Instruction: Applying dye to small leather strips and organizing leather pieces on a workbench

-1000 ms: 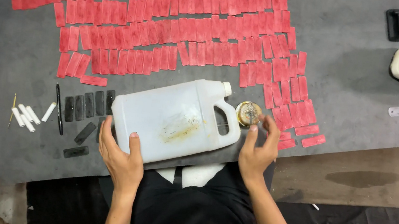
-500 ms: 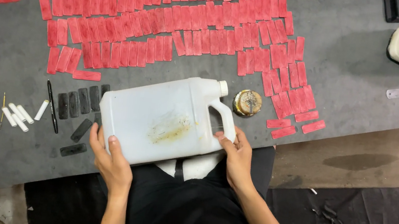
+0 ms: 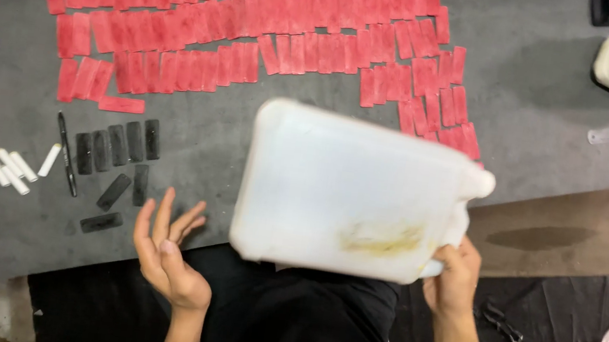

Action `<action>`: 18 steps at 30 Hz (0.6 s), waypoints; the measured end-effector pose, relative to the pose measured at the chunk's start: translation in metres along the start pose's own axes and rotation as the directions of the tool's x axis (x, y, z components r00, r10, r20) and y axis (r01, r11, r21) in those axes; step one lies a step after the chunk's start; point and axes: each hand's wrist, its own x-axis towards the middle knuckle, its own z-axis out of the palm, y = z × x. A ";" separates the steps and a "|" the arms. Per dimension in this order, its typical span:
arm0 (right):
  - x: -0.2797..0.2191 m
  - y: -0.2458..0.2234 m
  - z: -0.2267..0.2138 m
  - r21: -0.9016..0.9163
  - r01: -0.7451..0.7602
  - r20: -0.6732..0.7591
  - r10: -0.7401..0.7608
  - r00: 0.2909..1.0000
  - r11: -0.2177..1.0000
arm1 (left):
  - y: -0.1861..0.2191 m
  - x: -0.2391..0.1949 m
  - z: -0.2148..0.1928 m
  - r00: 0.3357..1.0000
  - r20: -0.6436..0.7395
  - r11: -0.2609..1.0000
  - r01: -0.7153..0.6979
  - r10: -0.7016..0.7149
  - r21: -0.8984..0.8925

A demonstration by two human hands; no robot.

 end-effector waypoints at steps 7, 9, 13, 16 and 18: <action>0.072 -0.073 -0.027 0.264 0.151 -0.321 -0.061 0.945 0.953 | -0.038 0.034 0.046 0.987 0.161 1.000 -0.012 0.015 -0.021; 0.094 -0.076 -0.041 0.227 0.093 -0.400 0.006 0.916 0.969 | -0.044 0.035 0.059 0.987 0.163 0.998 -0.012 0.002 0.061; 0.139 -0.070 -0.041 0.332 0.164 -0.462 0.008 0.887 0.929 | -0.071 0.030 0.080 0.984 0.176 0.995 0.019 -0.036 0.097; 0.178 -0.065 -0.022 0.438 0.184 -0.464 0.046 0.884 0.880 | -0.087 0.025 0.091 0.982 0.182 0.993 0.032 -0.053 0.118; 0.218 -0.051 -0.018 0.515 0.196 -0.414 0.041 0.909 0.834 | -0.093 0.027 0.103 0.969 0.246 0.988 -0.042 0.004 0.149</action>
